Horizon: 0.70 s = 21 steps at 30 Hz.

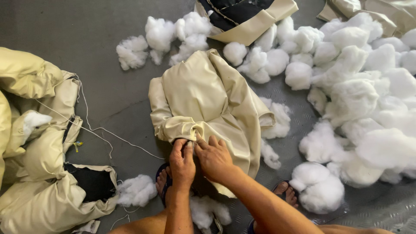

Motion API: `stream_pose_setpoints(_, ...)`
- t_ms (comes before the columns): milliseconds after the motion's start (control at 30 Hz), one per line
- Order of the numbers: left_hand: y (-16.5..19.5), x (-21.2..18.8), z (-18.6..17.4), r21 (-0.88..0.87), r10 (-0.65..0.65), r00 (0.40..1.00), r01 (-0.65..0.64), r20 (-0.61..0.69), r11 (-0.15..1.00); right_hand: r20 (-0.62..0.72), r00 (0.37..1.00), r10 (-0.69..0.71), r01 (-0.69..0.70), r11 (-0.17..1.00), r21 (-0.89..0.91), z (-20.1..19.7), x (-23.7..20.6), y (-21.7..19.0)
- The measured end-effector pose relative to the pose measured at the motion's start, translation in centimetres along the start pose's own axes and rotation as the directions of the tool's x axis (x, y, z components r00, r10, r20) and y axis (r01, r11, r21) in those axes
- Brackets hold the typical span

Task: The person sits on the floor and stuffs white cotton into a beige fabric cushion cover by hand. They repeatedly pick up cotton, push it into the opening, and adjust the fabric to distribute the filling.

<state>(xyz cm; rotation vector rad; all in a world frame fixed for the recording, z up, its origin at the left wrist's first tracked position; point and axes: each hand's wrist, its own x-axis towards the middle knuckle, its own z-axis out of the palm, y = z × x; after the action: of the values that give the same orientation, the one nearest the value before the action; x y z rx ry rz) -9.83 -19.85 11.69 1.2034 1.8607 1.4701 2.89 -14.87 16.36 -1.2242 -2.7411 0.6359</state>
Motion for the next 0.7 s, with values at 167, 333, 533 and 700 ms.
stream_pose_setpoints(167,-1.0,1.1,-0.3,-0.147,-0.208,0.970,0.189,-0.129,0.971,-0.202,0.979,-0.029,0.088,0.953,0.291,-0.9,-0.7,-1.6)
stream_pose_setpoints(333,-2.1,1.0,0.2,-0.211,-0.172,0.975,0.140,-0.141,0.967,-0.186,0.982,0.042,0.038,0.913,0.406,1.7,-2.0,-2.3)
stream_pose_setpoints(533,-1.0,-0.2,0.4,-0.291,-0.155,0.986,0.166,0.059,0.942,0.003,0.998,0.062,-0.053,0.831,0.553,3.9,0.2,1.3)
stream_pose_setpoints(700,0.4,-0.6,0.9,-0.241,-0.182,0.946,0.248,0.267,0.938,0.238,0.970,0.050,-0.075,0.993,0.097,2.4,2.0,3.7)
